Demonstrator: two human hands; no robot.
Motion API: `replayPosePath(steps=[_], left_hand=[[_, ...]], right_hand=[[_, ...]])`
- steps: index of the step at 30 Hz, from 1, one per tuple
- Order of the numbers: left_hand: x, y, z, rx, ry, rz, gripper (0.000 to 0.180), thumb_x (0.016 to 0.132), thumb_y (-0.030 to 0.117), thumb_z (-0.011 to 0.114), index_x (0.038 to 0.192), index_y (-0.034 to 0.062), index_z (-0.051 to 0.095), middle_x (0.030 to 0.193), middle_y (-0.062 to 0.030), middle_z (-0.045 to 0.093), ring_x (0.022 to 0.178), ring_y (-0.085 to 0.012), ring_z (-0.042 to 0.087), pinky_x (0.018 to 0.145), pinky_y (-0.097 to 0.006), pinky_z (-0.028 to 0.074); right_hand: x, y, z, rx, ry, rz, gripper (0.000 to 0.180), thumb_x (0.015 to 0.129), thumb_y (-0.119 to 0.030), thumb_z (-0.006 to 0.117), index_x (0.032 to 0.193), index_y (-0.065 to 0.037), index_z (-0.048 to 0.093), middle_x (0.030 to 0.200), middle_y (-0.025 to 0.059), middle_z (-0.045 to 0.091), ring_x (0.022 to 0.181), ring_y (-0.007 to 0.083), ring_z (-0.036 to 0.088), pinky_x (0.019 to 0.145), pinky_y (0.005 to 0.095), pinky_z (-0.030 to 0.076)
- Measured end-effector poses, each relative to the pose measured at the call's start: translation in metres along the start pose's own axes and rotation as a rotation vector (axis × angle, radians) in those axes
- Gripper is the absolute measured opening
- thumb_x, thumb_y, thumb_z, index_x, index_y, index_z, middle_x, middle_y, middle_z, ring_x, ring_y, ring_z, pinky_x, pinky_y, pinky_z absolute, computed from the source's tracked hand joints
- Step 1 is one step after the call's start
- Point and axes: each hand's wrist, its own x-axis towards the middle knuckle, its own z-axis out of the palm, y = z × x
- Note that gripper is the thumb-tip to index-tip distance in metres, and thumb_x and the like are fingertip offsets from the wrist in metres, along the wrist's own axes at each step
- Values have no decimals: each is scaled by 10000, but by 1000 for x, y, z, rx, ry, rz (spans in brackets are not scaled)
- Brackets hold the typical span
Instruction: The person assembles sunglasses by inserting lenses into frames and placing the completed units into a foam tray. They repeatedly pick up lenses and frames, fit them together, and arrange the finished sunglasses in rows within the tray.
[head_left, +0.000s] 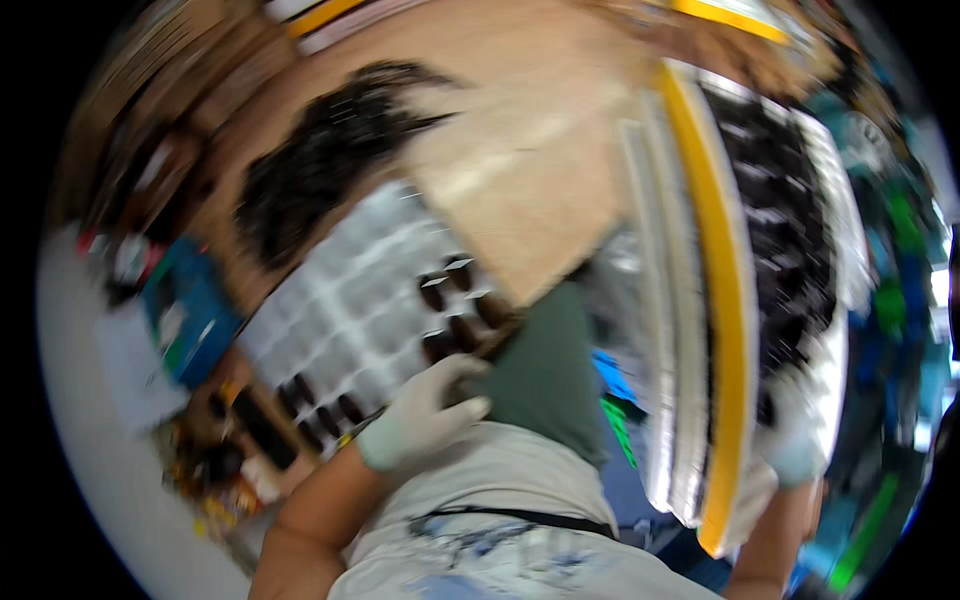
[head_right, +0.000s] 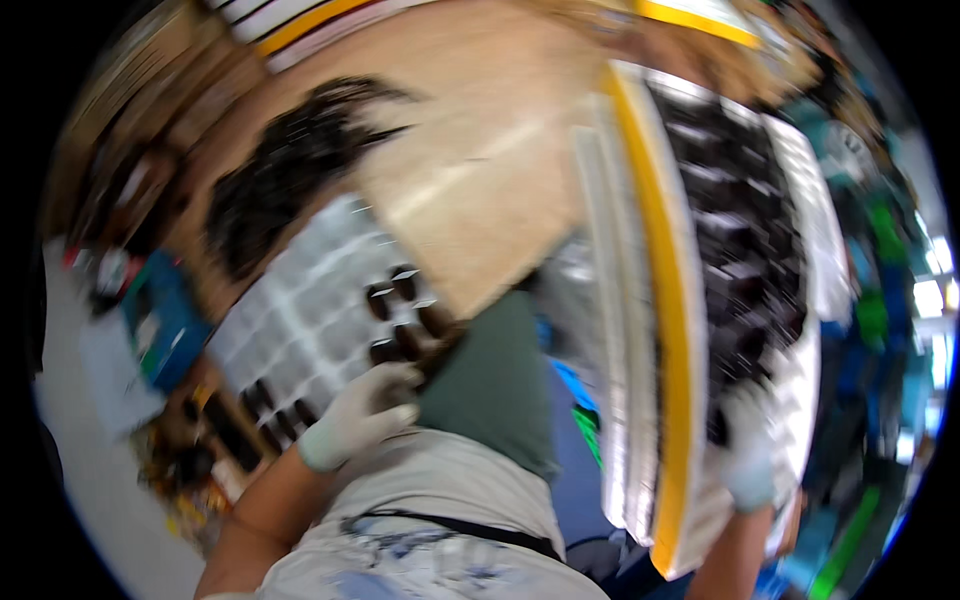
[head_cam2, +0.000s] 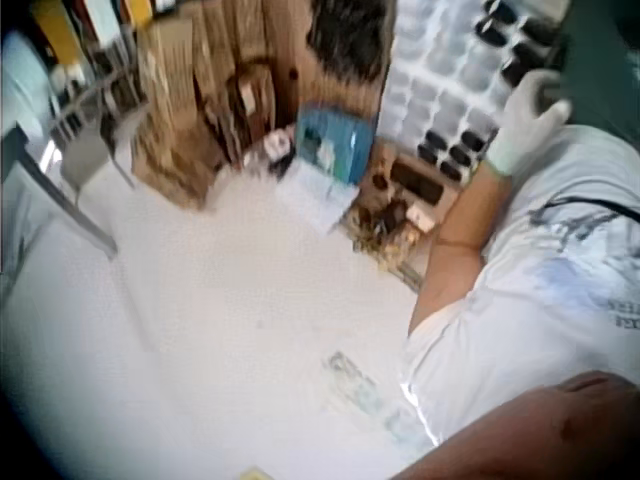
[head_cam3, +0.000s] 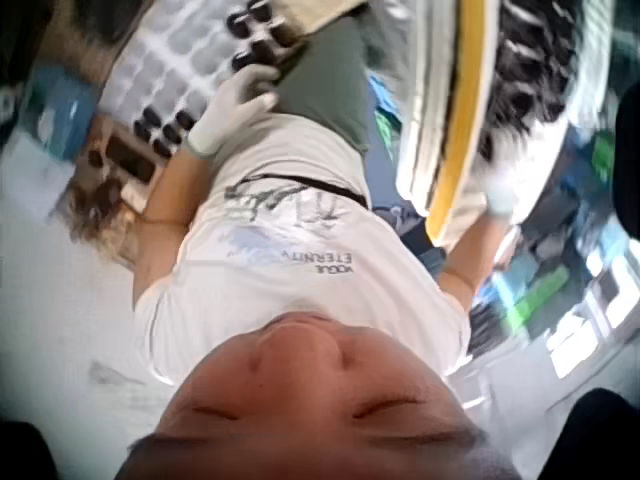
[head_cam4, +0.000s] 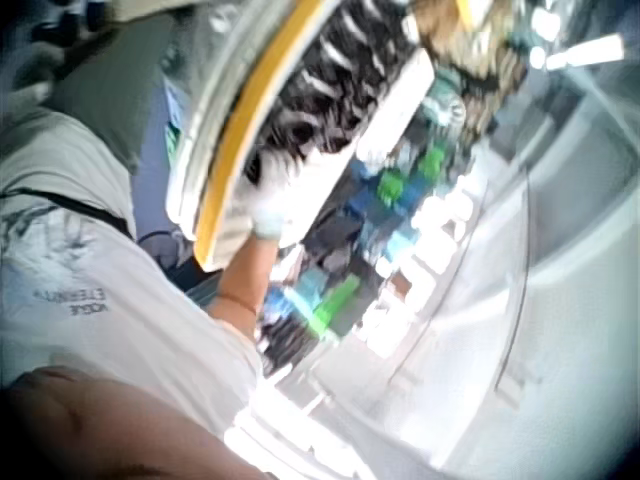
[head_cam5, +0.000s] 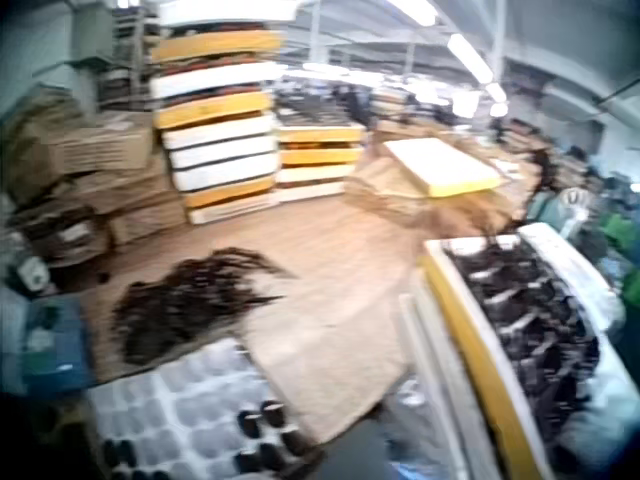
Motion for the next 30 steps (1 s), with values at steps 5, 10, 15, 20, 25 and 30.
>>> replayPosePath(steps=[5,10,15,20,25,30], left_hand=[[7,-1,-118,66,884,169,414,905,203,690,1235,-27,592,1176,-114,645,1047,-189,617,917,-336,508],[30,-64,-308,50,1548,62,463,843,216,667,1170,-108,612,1125,-237,688,1005,-336,670,904,-404,505],[25,-40,-315,233,1283,-230,503,798,279,682,1130,-98,644,1107,-303,689,1064,-427,663,937,-427,499],[-11,-7,-300,214,1405,-55,560,846,384,725,1153,-75,630,1094,-238,700,1012,-367,674,919,-399,507],[-85,7,-235,-8,1330,301,330,961,235,666,1115,-50,600,926,-52,621,807,-124,572,760,-281,493],[-122,-14,-126,-150,1156,371,242,1002,73,534,1210,-49,553,1004,-82,616,866,-126,608,811,-281,516]], right_hand=[[0,-42,-63,24,-118,172,617,623,90,403,1215,42,570,1260,214,565,1279,394,510,1159,459,347],[78,-124,-54,279,182,107,467,669,79,453,1109,45,607,1190,216,615,1219,379,559,1102,459,393],[205,-311,63,560,-181,-689,407,710,-104,698,1111,-40,678,1125,153,666,1122,381,598,1010,503,463],[221,-481,157,325,-328,-952,201,821,-172,644,1002,-85,649,1012,101,635,941,283,640,806,421,508],[204,-500,151,82,-465,-784,289,833,-262,680,1053,-74,659,1036,95,633,981,273,648,801,416,517],[191,-486,164,79,-467,-716,168,875,-177,602,992,-92,688,1025,87,648,979,258,667,784,387,525]])
